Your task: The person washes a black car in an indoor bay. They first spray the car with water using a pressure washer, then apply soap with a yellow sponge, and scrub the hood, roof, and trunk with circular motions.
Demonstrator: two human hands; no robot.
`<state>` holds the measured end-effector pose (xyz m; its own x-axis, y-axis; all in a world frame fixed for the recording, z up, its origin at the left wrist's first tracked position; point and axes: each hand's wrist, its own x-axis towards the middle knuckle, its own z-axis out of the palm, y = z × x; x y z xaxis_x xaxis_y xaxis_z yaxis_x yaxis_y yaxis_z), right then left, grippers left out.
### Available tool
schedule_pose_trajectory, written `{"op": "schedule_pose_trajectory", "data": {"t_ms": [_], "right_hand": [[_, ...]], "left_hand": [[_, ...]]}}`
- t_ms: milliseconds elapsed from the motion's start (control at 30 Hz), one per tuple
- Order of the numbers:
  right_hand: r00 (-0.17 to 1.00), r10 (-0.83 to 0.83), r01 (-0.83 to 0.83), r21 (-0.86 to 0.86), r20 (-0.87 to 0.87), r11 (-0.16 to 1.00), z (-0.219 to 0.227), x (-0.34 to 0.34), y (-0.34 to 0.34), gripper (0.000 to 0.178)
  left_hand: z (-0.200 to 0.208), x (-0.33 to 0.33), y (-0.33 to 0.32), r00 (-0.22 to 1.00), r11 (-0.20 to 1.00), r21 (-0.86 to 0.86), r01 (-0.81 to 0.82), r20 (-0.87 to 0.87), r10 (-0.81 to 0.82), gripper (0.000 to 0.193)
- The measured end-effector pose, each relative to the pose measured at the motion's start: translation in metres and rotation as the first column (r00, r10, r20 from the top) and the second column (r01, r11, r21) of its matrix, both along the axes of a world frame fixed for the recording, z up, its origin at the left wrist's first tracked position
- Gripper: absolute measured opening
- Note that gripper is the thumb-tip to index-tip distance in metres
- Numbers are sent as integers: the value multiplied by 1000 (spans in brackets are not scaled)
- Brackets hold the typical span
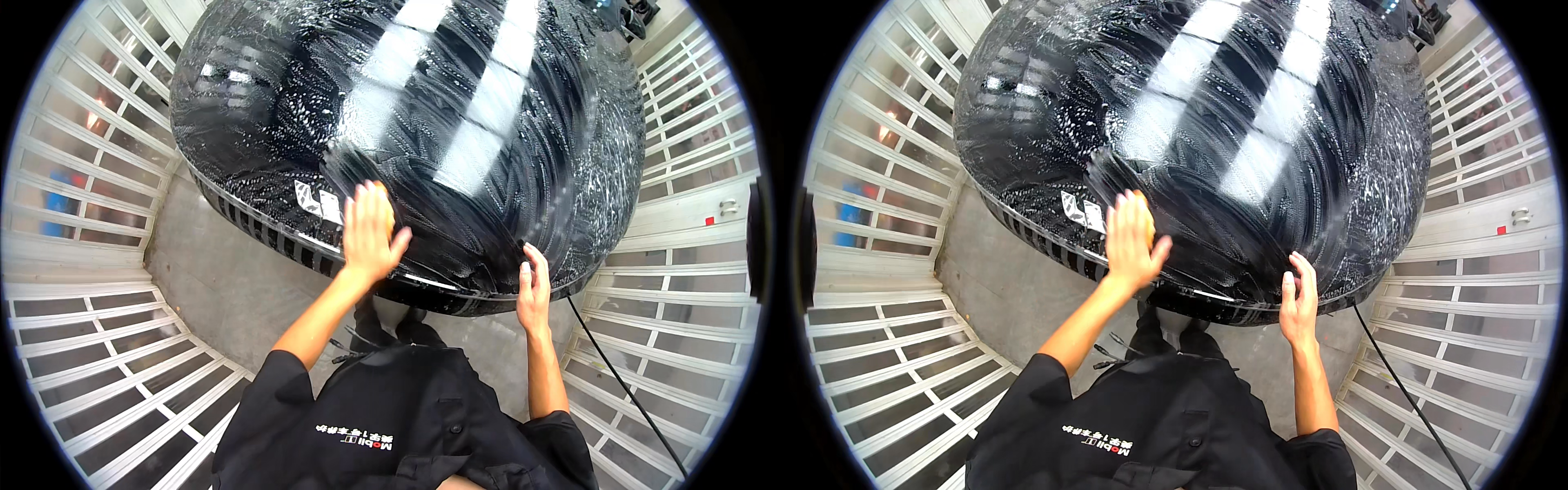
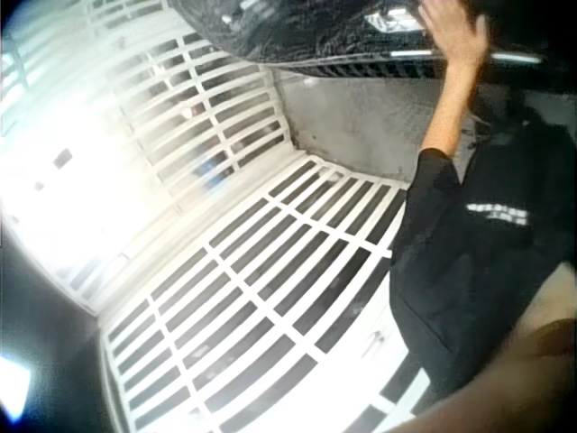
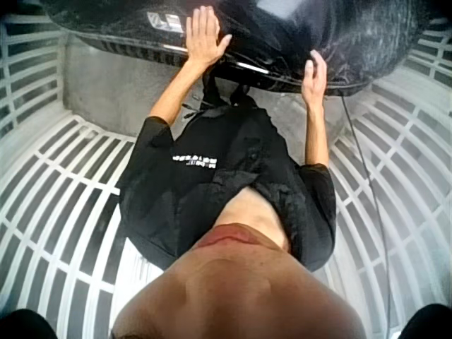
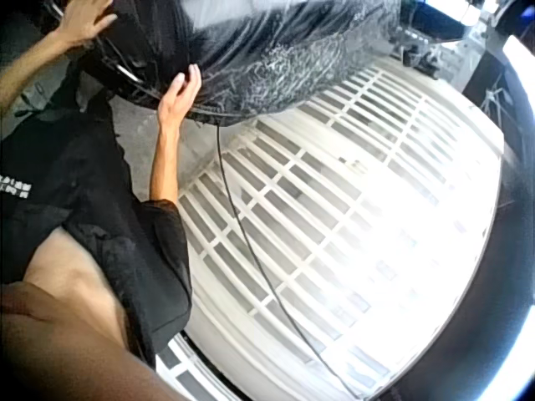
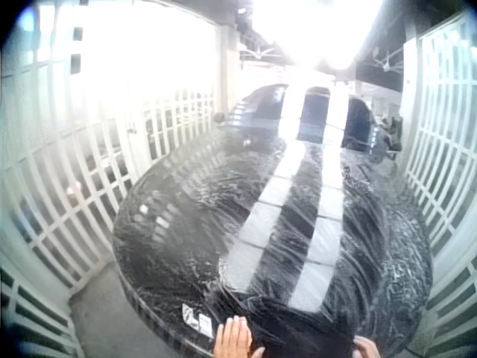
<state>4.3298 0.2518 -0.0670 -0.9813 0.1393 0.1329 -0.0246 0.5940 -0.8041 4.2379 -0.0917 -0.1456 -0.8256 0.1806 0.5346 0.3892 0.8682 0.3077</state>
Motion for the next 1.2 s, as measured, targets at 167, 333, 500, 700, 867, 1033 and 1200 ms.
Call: {"op": "schedule_pose_trajectory", "data": {"t_ms": [167, 333, 500, 700, 867, 1033, 1200], "right_hand": [[1000, 1, -1, 24, 24, 1000, 3, -2, -10, 37], [1000, -2, 0, 82, 19, 997, 8, 2, -11, 36], [999, -15, 8, 150, 46, 989, 17, 10, -12, 35], [991, -131, 132, -64, 16, 989, 7, 27, 0, 38], [988, -138, 129, -133, -67, 983, -1, 24, 32, 34], [931, -131, 78, -164, -340, 983, -14, -10, 87, 30], [886, -105, 95, -45, -452, 994, -21, -69, 142, 46]], "left_hand": [[-75, 36, -89, 972, 953, -277, 121, -163, -171, 87], [-76, -5, -156, 988, 995, -91, 28, -151, -42, 89], [-30, -36, -175, 951, 916, 271, -297, -4, 310, 74], [-58, 60, -18, 995, 995, -85, -56, -81, 49, 79], [-7, 55, 112, 911, 874, -266, 407, 47, -409, 75], [68, -8, 282, 817, 812, -98, 575, 131, -562, 67], [70, -55, 374, 738, 714, 523, 466, 215, -640, 56]]}}
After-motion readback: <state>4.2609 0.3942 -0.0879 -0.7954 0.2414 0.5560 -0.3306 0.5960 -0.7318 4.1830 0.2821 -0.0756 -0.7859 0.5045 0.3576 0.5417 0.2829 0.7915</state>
